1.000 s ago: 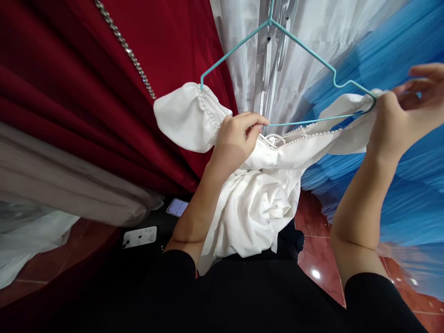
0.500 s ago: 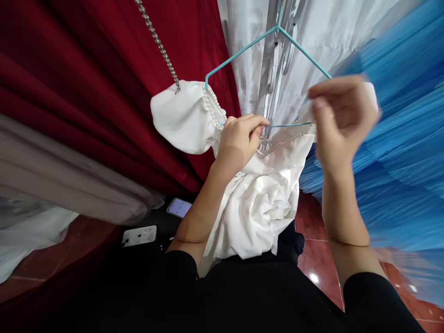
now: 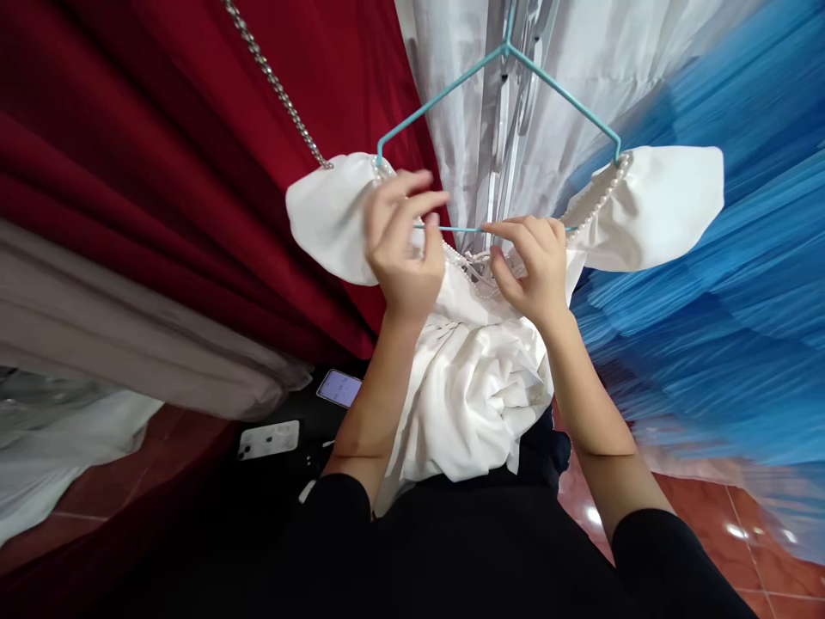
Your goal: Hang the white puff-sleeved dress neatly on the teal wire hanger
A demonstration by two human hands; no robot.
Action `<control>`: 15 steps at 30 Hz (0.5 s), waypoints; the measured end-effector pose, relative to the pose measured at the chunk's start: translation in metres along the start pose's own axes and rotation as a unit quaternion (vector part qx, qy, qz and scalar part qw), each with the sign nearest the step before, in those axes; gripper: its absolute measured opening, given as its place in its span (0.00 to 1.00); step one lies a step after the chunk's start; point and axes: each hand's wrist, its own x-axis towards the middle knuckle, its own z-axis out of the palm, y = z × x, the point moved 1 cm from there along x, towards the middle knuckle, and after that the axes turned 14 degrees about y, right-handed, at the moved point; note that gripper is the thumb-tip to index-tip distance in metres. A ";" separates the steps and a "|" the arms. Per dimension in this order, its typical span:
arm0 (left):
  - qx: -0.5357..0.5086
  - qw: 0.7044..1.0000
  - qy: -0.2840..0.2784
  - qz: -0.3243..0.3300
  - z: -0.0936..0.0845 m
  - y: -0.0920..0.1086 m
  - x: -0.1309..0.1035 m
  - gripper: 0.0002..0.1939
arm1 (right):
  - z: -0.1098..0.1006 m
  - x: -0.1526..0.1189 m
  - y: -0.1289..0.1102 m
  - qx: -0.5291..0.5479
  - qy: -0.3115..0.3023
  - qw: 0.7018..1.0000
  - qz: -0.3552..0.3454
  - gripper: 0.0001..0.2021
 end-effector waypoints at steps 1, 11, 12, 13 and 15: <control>0.007 0.998 0.054 0.022 -0.004 -0.008 0.004 0.10 | 0.000 0.000 0.000 0.000 -0.004 1.000 0.001 0.14; 0.023 0.994 0.070 -0.086 -0.012 -0.064 0.059 0.21 | -0.005 0.001 0.016 -0.012 -0.002 0.999 -0.032 0.14; 0.030 0.992 0.077 -0.096 -0.014 -0.069 0.065 0.21 | -0.006 0.002 0.017 -0.005 -0.006 0.999 -0.034 0.14; 0.040 0.990 0.085 -0.106 -0.017 -0.077 0.068 0.21 | -0.007 0.003 0.017 0.002 -0.008 0.999 -0.035 0.14; 0.057 0.984 0.103 -0.133 -0.026 -0.096 0.064 0.22 | -0.008 0.005 0.018 0.012 -0.010 0.999 -0.032 0.14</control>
